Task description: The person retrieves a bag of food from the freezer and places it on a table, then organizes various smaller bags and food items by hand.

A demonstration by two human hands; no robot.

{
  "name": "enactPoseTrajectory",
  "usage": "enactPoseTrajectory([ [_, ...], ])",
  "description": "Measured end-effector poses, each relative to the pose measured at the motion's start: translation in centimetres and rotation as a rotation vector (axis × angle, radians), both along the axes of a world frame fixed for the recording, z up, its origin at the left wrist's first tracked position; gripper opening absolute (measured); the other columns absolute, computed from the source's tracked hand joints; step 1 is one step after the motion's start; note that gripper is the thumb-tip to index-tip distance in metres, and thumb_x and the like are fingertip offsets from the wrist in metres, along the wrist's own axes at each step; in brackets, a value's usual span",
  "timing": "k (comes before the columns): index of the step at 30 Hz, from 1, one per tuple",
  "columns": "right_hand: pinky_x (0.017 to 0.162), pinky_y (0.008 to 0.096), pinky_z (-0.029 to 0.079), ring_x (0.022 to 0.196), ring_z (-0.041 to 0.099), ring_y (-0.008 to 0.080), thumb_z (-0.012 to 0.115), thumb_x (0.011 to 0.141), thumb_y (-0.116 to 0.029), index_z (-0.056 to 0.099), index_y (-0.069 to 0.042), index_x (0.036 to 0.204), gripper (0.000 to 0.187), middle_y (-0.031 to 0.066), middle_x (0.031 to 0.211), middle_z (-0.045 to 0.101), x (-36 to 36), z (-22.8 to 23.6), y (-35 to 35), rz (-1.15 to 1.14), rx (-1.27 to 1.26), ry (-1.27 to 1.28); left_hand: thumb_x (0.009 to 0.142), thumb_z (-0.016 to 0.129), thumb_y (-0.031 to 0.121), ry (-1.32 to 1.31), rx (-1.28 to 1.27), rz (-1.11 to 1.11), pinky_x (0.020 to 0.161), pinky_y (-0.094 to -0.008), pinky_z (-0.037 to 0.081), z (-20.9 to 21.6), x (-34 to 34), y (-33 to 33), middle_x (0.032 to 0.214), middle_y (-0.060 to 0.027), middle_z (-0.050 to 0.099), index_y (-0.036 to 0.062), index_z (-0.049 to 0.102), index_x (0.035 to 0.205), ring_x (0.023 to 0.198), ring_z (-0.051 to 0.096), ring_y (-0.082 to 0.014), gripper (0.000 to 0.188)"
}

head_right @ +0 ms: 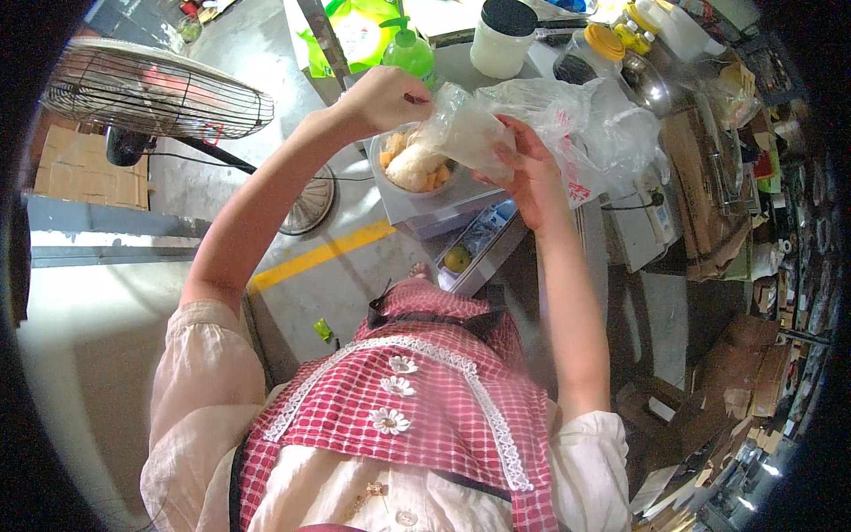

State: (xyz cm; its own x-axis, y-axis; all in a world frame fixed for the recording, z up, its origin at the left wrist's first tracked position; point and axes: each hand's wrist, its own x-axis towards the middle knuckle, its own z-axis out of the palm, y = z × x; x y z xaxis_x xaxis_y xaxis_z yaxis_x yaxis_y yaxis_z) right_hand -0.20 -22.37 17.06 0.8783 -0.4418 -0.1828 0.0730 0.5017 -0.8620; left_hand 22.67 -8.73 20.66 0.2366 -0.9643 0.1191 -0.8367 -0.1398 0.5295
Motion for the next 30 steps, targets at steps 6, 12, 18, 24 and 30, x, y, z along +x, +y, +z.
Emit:
enactPoseTrajectory([
  [6,0.083,0.0425,0.058,0.116,0.057,0.0267,0.065,0.089,-0.011,0.049,-0.007,0.134,0.049,0.0078,0.134,0.051,-0.1,0.5,0.2,-0.031,-0.135,-0.004,0.081,0.067,0.024,-0.014,-0.02,-0.017,0.067,-0.0377,0.05,-0.8,0.4,-0.4,0.083,-0.0183,0.066,0.0023,0.071,0.09,0.073,0.063,-0.0336,0.024],
  [12,0.086,0.0415,0.058,0.115,0.056,0.0234,0.066,0.087,-0.006,0.053,-0.006,0.131,0.046,0.0085,0.127,0.053,-0.1,0.8,0.5,-0.058,-0.133,-0.032,0.079,0.07,0.02,-0.008,-0.023,-0.049,0.073,-0.0363,0.052,-0.6,0.5,-0.6,0.091,-0.0162,0.068,0.0023,0.074,0.093,0.081,0.066,-0.0305,0.023],
  [18,0.087,0.0423,0.059,0.114,0.056,0.0232,0.065,0.087,-0.005,0.054,-0.006,0.13,0.044,0.0097,0.125,0.054,-0.3,1.6,0.8,-0.059,-0.178,-0.011,0.078,0.073,0.018,0.018,-0.066,-0.062,0.074,-0.0357,0.052,-0.6,0.1,-0.7,0.091,-0.0155,0.068,0.0014,0.074,0.093,0.082,0.066,-0.0293,0.022],
  [24,0.086,0.0405,0.06,0.114,0.056,0.022,0.066,0.086,-0.004,0.054,-0.006,0.129,0.045,0.0089,0.124,0.054,-0.5,2.3,0.9,-0.07,-0.248,-0.019,0.077,0.073,0.019,0.036,-0.073,-0.054,0.074,-0.035,0.052,-0.8,0.0,-0.7,0.091,-0.015,0.068,0.0027,0.075,0.092,0.082,0.066,-0.0286,0.022],
  [30,0.095,0.0327,0.049,0.113,0.056,0.0191,0.066,0.085,-0.003,0.055,-0.007,0.131,0.048,0.0078,0.125,0.057,-1.0,1.4,-0.1,-0.075,-0.387,-0.059,0.077,0.072,0.019,0.062,-0.131,-0.074,0.075,-0.0344,0.052,-2.0,-0.1,-0.9,0.093,-0.0139,0.069,0.0031,0.074,0.09,0.083,0.066,-0.0281,0.021],
])
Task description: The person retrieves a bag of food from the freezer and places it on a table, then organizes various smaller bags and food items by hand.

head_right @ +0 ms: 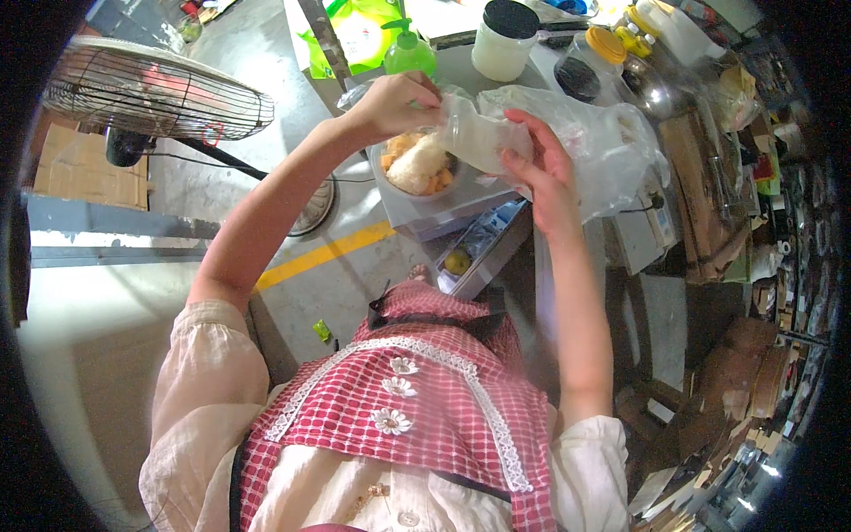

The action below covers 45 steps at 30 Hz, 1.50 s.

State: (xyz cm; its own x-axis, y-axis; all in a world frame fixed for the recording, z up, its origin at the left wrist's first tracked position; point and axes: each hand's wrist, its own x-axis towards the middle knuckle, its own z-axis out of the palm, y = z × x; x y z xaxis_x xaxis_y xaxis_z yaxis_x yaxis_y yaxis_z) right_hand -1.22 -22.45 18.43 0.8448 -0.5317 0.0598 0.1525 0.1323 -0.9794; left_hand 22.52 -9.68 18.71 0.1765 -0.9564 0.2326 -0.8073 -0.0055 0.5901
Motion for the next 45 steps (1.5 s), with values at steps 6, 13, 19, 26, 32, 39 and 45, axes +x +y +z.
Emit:
enactPoseTrajectory([
  [6,0.099,0.0306,0.043,0.113,0.056,0.0184,0.065,0.079,0.001,0.059,-0.007,0.128,0.05,0.0071,0.121,0.06,1.2,-2.3,-4.7,0.093,0.007,0.022,0.075,0.073,0.018,-0.01,-0.071,0.041,0.074,-0.0346,0.053,-1.4,-0.5,-1.0,0.094,-0.0128,0.069,0.0027,0.074,0.087,0.083,0.066,-0.0281,0.019],
  [13,0.104,0.0314,0.039,0.117,0.054,0.018,0.063,0.074,-0.002,0.06,-0.004,0.125,0.05,0.006,0.126,0.06,3.6,-4.9,-8.3,0.26,0.006,-0.073,0.073,0.074,0.012,-0.091,-0.13,0.287,0.081,-0.0365,0.051,-1.9,-3.5,-0.6,0.093,-0.0111,0.067,0.0026,0.073,0.082,0.092,0.063,-0.0296,0.013],
  [19,0.102,0.0329,0.042,0.113,0.057,0.0183,0.06,0.074,0.0,0.062,-0.003,0.122,0.048,0.0071,0.122,0.062,4.5,-4.9,-9.4,0.389,0.012,-0.069,0.075,0.075,0.015,-0.035,-0.09,0.47,0.081,-0.0353,0.051,-0.9,-5.5,0.1,0.1,-0.0126,0.066,0.0037,0.076,0.088,0.092,0.063,-0.0284,0.017],
  [26,0.102,0.0322,0.043,0.113,0.058,0.0188,0.058,0.076,-0.002,0.061,-0.003,0.123,0.048,0.0089,0.121,0.063,5.5,-4.6,-9.1,0.52,0.066,-0.068,0.075,0.077,0.018,0.05,-0.031,0.589,0.082,-0.0341,0.051,-1.0,-6.2,2.3,0.1,-0.0113,0.066,0.0041,0.076,0.088,0.093,0.063,-0.0269,0.019],
  [32,0.102,0.0318,0.043,0.112,0.059,0.0191,0.058,0.078,-0.005,0.06,-0.002,0.124,0.046,0.0093,0.123,0.063,7.0,-4.8,-9.7,0.609,0.138,-0.073,0.076,0.075,0.014,-0.168,-0.15,0.732,0.081,-0.0352,0.051,-1.0,-8.9,2.8,0.098,-0.0107,0.065,0.0037,0.074,0.088,0.092,0.063,-0.0283,0.016],
  [39,0.103,0.0319,0.042,0.114,0.058,0.0196,0.059,0.077,-0.005,0.06,-0.002,0.125,0.048,0.0095,0.125,0.062,8.1,-5.3,-10.1,0.65,0.136,-0.079,0.078,0.076,0.016,0.724,0.082,0.469,0.081,-0.0345,0.05,-11.6,-23.3,-1.5,0.095,-0.0061,0.065,0.0069,0.067,0.102,0.089,0.063,-0.0221,0.027],
  [45,0.103,0.0316,0.042,0.114,0.058,0.0191,0.062,0.076,-0.004,0.058,0.0,0.126,0.051,0.0098,0.125,0.061,7.9,-4.7,-9.8,0.618,0.184,-0.046,0.081,0.075,0.012,1.923,-0.131,0.149,0.086,-0.0298,0.049,-18.7,-23.8,-12.5,0.104,-0.0022,0.066,0.0053,0.061,0.115,0.095,0.061,-0.0125,0.038],
])
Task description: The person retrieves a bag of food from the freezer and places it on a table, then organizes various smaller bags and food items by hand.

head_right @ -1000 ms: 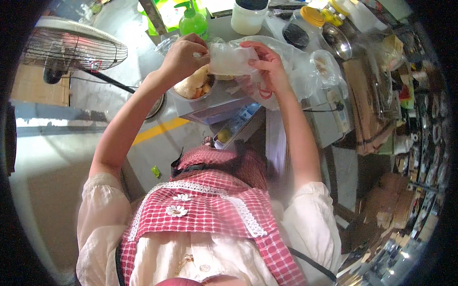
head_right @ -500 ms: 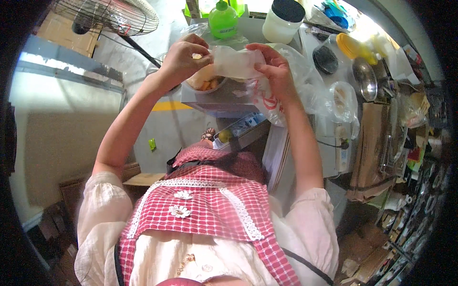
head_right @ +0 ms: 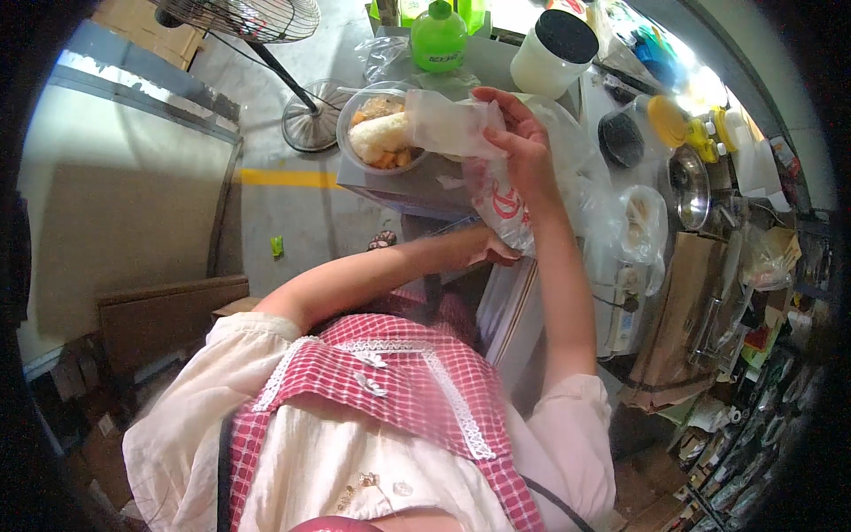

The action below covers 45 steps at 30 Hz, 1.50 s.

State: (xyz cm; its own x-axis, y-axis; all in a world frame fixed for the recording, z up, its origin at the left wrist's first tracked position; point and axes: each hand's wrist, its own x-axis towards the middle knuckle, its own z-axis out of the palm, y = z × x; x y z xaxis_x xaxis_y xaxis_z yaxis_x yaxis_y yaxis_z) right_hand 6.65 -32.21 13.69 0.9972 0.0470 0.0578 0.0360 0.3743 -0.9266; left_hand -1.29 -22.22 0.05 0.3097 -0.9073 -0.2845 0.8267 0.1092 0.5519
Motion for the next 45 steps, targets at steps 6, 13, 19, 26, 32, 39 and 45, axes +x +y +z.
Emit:
enactPoseTrajectory([
  [6,0.102,0.0313,0.042,0.113,0.058,0.0188,0.063,0.074,-0.006,0.058,0.0,0.128,0.054,0.0096,0.124,0.062,0.2,-0.3,-1.1,0.078,-0.001,0.015,0.084,0.072,0.012,-0.147,0.045,0.026,0.087,-0.031,0.052,5.9,0.2,0.9,0.107,-0.0044,0.066,0.0053,0.059,0.117,0.096,0.064,-0.0161,0.036],
  [13,0.102,0.0306,0.042,0.115,0.057,0.0179,0.06,0.073,-0.005,0.059,-0.001,0.126,0.053,0.0094,0.124,0.062,1.9,3.4,-0.7,0.097,-0.15,-0.021,0.085,0.071,0.01,-0.061,-0.063,0.18,0.087,-0.033,0.054,7.8,2.1,-0.5,0.105,-0.0065,0.066,0.0028,0.058,0.117,0.095,0.065,-0.0187,0.035],
  [19,0.102,0.03,0.042,0.115,0.057,0.0177,0.061,0.074,-0.006,0.06,-0.001,0.125,0.051,0.009,0.124,0.062,2.9,3.1,-1.0,0.137,-0.188,-0.059,0.087,0.067,0.01,0.241,-0.008,0.168,0.089,-0.038,0.054,7.2,6.1,-2.4,0.106,-0.0117,0.066,-0.0003,0.058,0.115,0.095,0.066,-0.0239,0.031],
  [26,0.101,0.0294,0.043,0.113,0.058,0.0181,0.06,0.075,-0.006,0.059,0.0,0.126,0.051,0.0096,0.122,0.062,2.7,3.4,-0.2,0.09,-0.163,0.012,0.089,0.066,0.023,0.3,0.096,-0.183,0.079,-0.0352,0.058,8.4,8.1,1.0,0.107,-0.0148,0.069,0.0,0.06,0.113,0.094,0.07,-0.0282,0.034],
  [32,0.102,0.0295,0.043,0.113,0.059,0.0181,0.06,0.074,-0.005,0.058,0.0,0.126,0.053,0.0091,0.122,0.062,3.0,3.3,-0.4,0.119,-0.218,-0.04,0.089,0.065,0.015,-0.016,0.251,-0.14,0.069,-0.0302,0.057,12.6,6.9,6.8,0.101,-0.0151,0.071,0.0007,0.064,0.109,0.088,0.071,-0.0243,0.025],
  [39,0.105,0.0319,0.04,0.118,0.056,0.0191,0.062,0.07,-0.008,0.057,0.0,0.129,0.059,0.0103,0.127,0.061,2.8,3.2,-0.9,0.092,-0.299,-0.053,0.086,0.068,0.013,-1.445,0.685,0.73,0.066,-0.0354,0.053,19.1,9.5,13.6,0.086,-0.0112,0.068,0.0059,0.066,0.103,0.076,0.067,-0.0237,0.019],
  [45,0.095,0.0268,0.047,0.109,0.061,0.0143,0.069,0.075,-0.01,0.062,-0.007,0.125,0.051,0.0047,0.118,0.064,2.9,6.3,0.4,0.153,-0.44,-0.125,0.08,0.075,0.023,-1.69,0.778,0.67,0.069,-0.0361,0.053,19.2,13.2,15.1,0.086,-0.0083,0.069,0.0098,0.072,0.095,0.078,0.067,-0.0268,0.021],
])
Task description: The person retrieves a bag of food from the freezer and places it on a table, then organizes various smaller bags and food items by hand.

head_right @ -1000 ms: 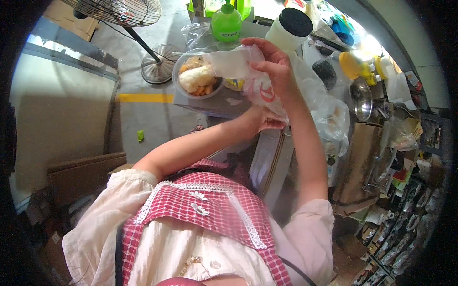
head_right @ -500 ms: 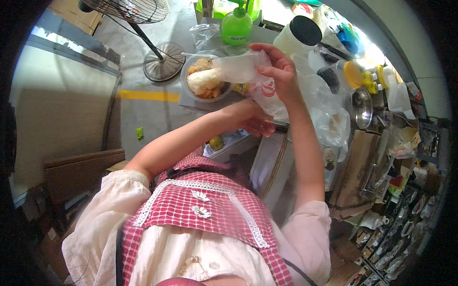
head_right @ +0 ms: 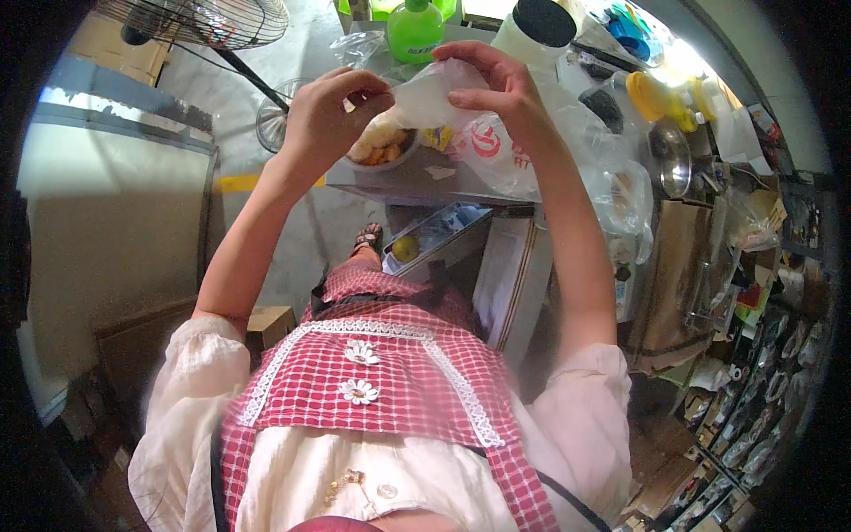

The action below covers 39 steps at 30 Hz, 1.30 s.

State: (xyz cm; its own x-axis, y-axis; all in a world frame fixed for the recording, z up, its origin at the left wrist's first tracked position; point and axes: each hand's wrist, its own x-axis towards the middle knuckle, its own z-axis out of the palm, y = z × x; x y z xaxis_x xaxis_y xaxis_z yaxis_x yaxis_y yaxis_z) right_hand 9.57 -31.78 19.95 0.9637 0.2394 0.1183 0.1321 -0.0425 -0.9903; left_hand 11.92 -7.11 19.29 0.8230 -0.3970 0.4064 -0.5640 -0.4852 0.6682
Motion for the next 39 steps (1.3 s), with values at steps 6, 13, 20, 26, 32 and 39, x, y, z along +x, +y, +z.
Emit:
enactPoseTrajectory([
  [6,0.098,0.0296,0.047,0.112,0.06,0.0155,0.07,0.075,-0.009,0.063,-0.005,0.123,0.049,0.0067,0.121,0.065,0.1,0.8,-0.6,0.031,-0.064,0.019,0.082,0.077,0.015,0.127,-0.097,-0.027,0.068,-0.026,0.052,-0.5,-0.1,0.9,0.084,-0.0073,0.072,0.004,0.075,0.093,0.073,0.066,-0.012,0.016],
  [13,0.091,0.0281,0.054,0.107,0.063,0.0144,0.076,0.08,-0.008,0.065,-0.009,0.125,0.046,0.0066,0.12,0.067,0.2,2.7,-0.6,0.112,-0.287,-0.094,0.083,0.077,0.014,0.251,-0.116,-0.043,0.068,-0.0243,0.052,-0.2,0.4,2.2,0.08,-0.0071,0.073,0.0004,0.074,0.093,0.074,0.065,-0.0081,0.017],
  [20,0.101,0.0305,0.047,0.116,0.059,0.0159,0.075,0.079,0.0,0.062,-0.006,0.128,0.051,0.0084,0.126,0.064,0.2,3.6,-0.2,0.133,-0.341,-0.114,0.086,0.075,0.014,0.311,-0.212,-0.096,0.071,-0.0232,0.053,-1.3,1.1,2.3,0.084,-0.0049,0.073,0.0009,0.075,0.096,0.078,0.065,-0.0072,0.017],
  [26,0.098,0.0292,0.049,0.115,0.058,0.0147,0.073,0.081,-0.002,0.063,-0.008,0.129,0.049,0.0082,0.124,0.065,0.2,3.8,0.0,0.078,-0.42,-0.255,0.086,0.075,0.015,0.409,-0.337,-0.202,0.074,-0.0241,0.054,-2.0,1.9,2.0,0.095,-0.0053,0.073,0.0055,0.075,0.104,0.082,0.066,-0.0083,0.02],
  [32,0.095,0.0297,0.053,0.111,0.063,0.0189,0.076,0.081,-0.008,0.05,-0.006,0.139,0.064,0.0104,0.124,0.064,-0.6,4.6,1.6,0.071,-0.341,-0.111,0.085,0.076,0.02,0.127,-0.337,-0.295,0.082,-0.0273,0.052,0.7,1.9,-0.6,0.103,-0.0051,0.071,0.009,0.074,0.108,0.088,0.066,-0.0125,0.026],
  [39,0.091,0.0313,0.053,0.108,0.064,0.0198,0.08,0.079,-0.016,0.055,-0.004,0.124,0.053,0.0105,0.117,0.065,-0.2,4.2,2.1,0.004,-0.415,-0.28,0.082,0.077,0.01,-0.107,-0.306,-0.157,0.07,-0.0257,0.054,1.5,1.8,-1.8,0.091,-0.0043,0.071,0.0062,0.075,0.096,0.077,0.066,-0.0111,0.015],
])
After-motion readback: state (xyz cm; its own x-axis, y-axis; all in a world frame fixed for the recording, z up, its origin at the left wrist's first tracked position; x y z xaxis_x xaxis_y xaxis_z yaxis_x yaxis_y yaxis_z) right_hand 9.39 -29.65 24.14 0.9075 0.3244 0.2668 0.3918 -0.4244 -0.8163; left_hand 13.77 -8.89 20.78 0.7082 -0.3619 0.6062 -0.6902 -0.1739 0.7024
